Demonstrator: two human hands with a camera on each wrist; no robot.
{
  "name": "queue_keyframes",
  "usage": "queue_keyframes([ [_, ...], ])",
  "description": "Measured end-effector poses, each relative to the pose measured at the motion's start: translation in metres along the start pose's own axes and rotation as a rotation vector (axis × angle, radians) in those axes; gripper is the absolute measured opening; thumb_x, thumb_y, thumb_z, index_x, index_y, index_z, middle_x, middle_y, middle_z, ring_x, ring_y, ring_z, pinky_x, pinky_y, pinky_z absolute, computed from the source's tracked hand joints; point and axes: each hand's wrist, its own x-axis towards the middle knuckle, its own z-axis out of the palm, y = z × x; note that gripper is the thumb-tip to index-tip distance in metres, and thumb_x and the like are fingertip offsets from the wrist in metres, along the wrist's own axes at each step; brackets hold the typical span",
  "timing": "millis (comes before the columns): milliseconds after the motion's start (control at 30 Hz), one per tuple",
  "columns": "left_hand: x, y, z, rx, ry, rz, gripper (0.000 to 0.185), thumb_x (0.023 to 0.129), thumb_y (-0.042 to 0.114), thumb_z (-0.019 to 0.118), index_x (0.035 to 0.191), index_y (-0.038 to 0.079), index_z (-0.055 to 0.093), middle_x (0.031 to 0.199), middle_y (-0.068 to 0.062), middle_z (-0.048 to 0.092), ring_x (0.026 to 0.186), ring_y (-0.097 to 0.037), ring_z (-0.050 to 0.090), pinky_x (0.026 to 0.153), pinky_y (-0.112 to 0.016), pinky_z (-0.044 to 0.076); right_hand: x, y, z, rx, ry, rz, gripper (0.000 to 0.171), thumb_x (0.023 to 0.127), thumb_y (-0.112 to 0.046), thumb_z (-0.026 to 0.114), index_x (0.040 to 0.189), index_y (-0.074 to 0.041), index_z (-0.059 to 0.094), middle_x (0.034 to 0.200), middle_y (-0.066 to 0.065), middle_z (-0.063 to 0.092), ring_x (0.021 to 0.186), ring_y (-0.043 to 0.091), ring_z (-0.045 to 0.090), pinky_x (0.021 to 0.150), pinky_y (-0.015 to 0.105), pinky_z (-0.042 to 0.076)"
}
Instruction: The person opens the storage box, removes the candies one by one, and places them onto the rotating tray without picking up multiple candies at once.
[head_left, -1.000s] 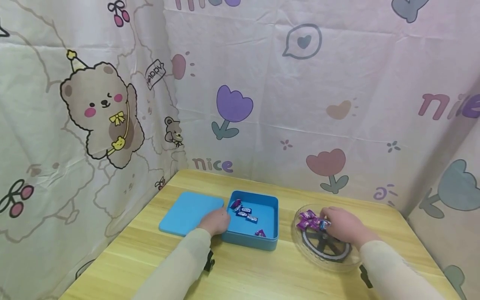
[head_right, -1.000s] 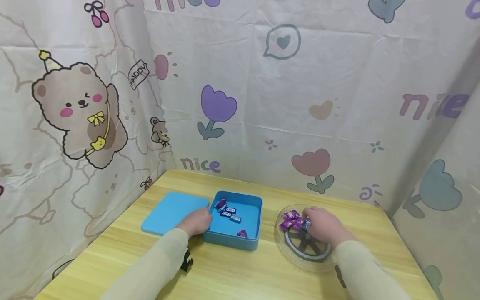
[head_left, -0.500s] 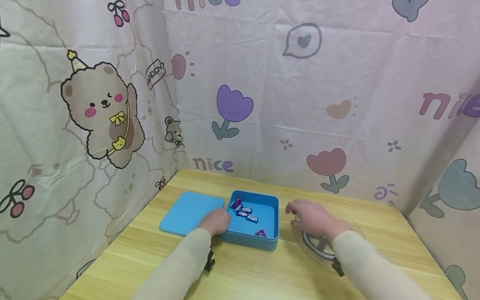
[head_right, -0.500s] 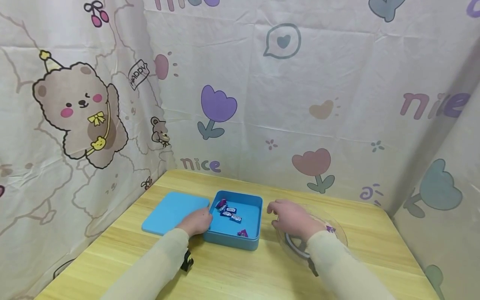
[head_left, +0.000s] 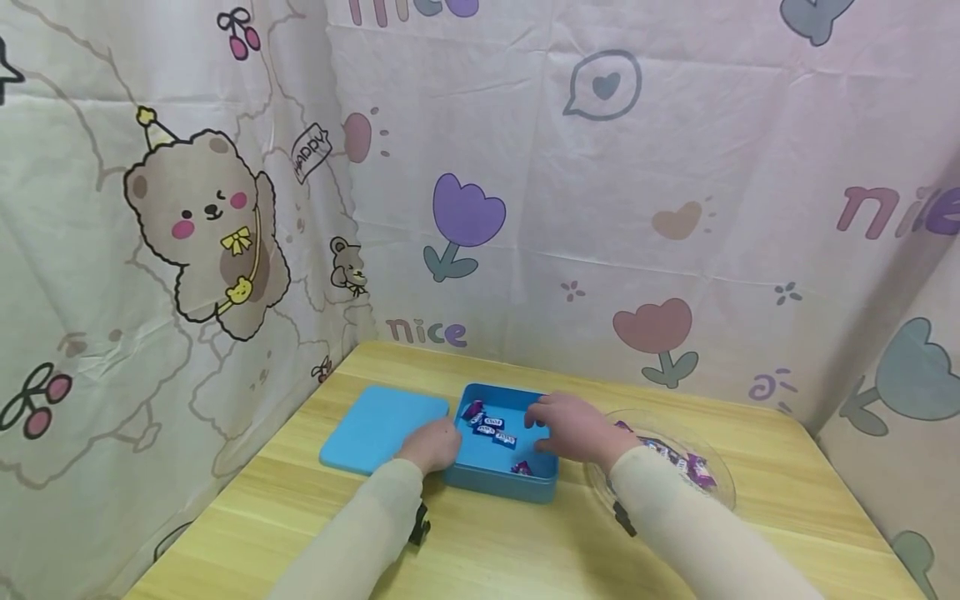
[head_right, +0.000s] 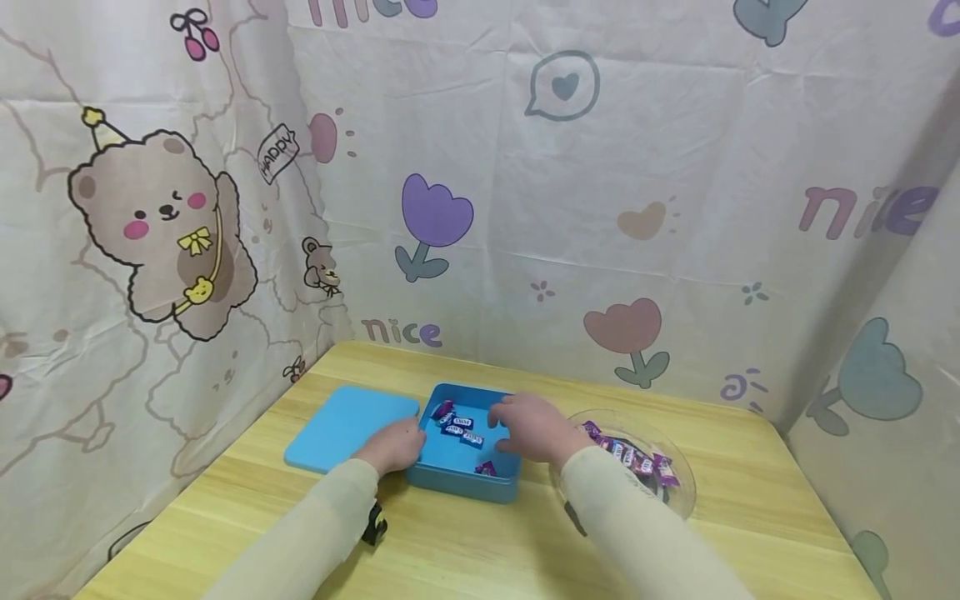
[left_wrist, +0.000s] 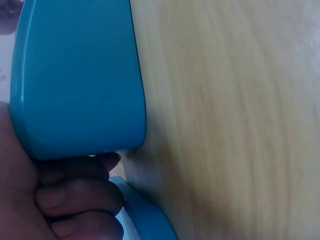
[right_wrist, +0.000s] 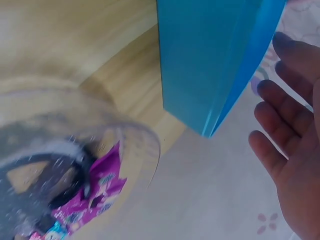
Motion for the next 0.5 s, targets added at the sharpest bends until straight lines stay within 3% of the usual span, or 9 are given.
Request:
queue_keyframes([
  [233,0.0,-0.001,0.0,0.029,0.015,0.024,0.032,0.105,0.018,0.04,0.1,0.001,0.067,0.115,-0.012,0.064,0.084,-0.025,0.053,0.086,-0.048,0.049,0.009,-0.011,0.007,0.106,-0.183,0.011,0.037,0.086,-0.031,0.083,0.12,-0.026,0.07,0.116,-0.003,0.068,0.105,0.017,0.061,0.092,0.048,0.052],
  [500,0.0,0.0,-0.001,0.019,0.007,0.009,0.032,0.105,0.019,0.039,0.099,0.002,0.066,0.111,-0.011,0.063,0.083,-0.026,0.053,0.081,-0.046,0.048,0.018,-0.01,0.022,0.073,-0.281,0.018,0.037,0.087,-0.022,0.082,0.121,-0.031,0.069,0.108,-0.01,0.066,0.096,0.013,0.059,0.094,0.05,0.051],
])
